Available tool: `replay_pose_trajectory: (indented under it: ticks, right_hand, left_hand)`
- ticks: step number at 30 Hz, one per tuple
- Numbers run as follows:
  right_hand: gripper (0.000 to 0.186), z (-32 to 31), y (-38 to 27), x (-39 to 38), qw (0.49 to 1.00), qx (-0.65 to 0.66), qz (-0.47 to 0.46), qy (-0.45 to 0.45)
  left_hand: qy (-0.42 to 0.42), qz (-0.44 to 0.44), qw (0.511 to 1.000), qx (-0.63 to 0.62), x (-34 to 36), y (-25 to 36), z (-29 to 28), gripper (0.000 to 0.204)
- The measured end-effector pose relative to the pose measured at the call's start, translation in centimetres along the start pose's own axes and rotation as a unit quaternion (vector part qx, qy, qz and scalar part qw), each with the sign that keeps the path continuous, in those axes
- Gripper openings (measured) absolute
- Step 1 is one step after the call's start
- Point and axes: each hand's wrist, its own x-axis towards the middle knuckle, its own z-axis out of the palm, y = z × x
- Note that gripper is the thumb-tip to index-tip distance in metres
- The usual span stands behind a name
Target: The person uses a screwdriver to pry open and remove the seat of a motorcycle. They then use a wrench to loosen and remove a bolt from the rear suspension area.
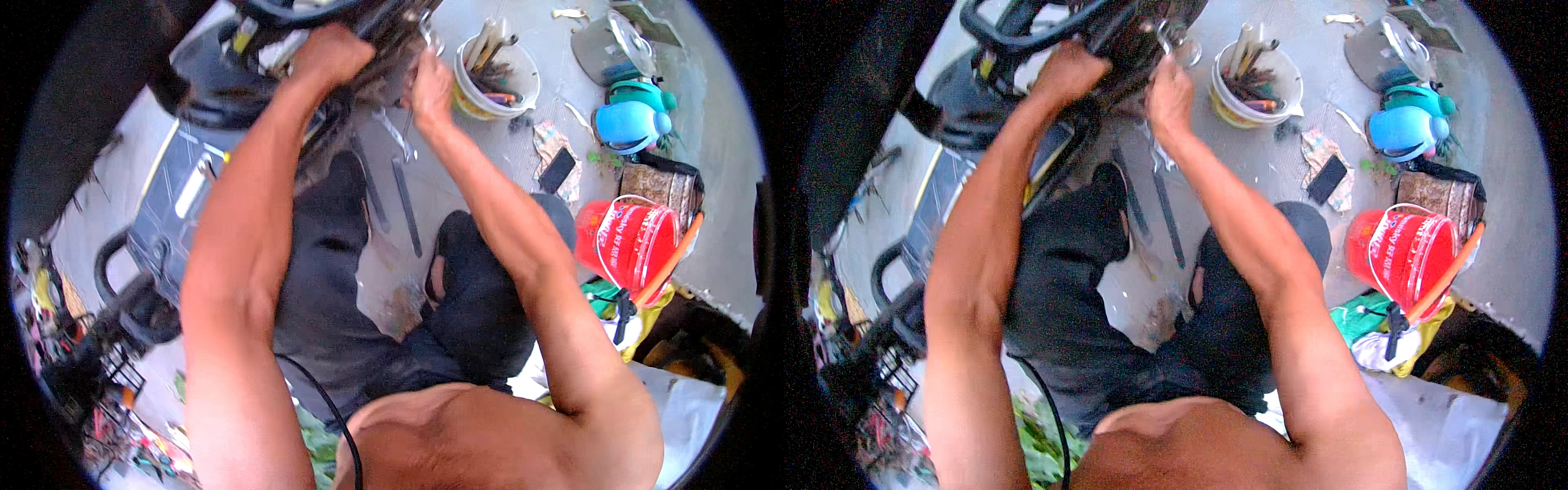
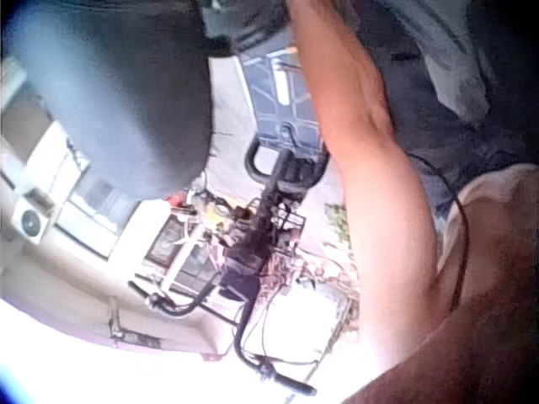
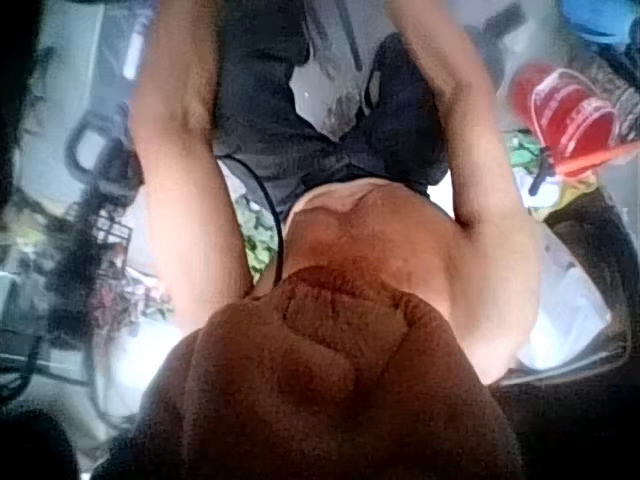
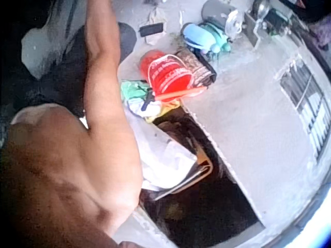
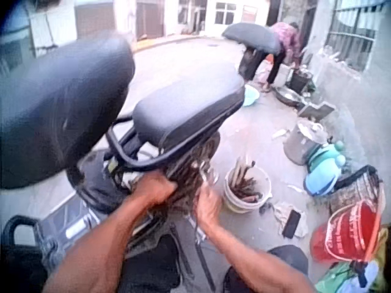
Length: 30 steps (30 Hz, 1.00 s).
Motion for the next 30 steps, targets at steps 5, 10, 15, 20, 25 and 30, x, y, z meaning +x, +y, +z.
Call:
replay_pose_trajectory:
  ticks: [5, 10, 15, 20, 25, 30]
  right_hand:
    - [0.051, -0.2, 1.8, 1.2, 0.999, 0.008, -0.047, -0.026]
    - [0.050, 0.8, 2.5, 2.3, 0.995, -0.035, -0.090, -0.004]
    - [0.049, 0.8, 3.3, 2.6, 0.975, -0.147, -0.160, 0.040]
    - [0.048, 2.3, 2.0, 1.2, 0.999, 0.033, -0.032, -0.014]
    - [0.045, 2.7, -1.6, -1.1, 0.980, 0.157, 0.107, -0.053]
    - [0.046, 2.3, -5.0, -1.5, 0.908, 0.321, 0.254, -0.091]
  left_hand:
    - [-0.043, -0.056, 0.997, -0.009, -0.7, 2.1, -1.4, 0.051]
    - [0.020, -0.039, 0.999, -0.021, -0.5, 1.8, -1.0, 0.053]
    - [-0.025, -0.078, 0.996, -0.019, -1.2, 2.8, -1.9, 0.055]
    - [-0.011, -0.066, 0.998, -0.020, -0.9, 3.0, -1.4, 0.055]
    - [-0.054, -0.087, 0.994, -0.038, 0.5, 0.8, -0.2, 0.052]
    - [-0.011, -0.068, 0.997, -0.022, 0.4, 0.8, -0.4, 0.048]
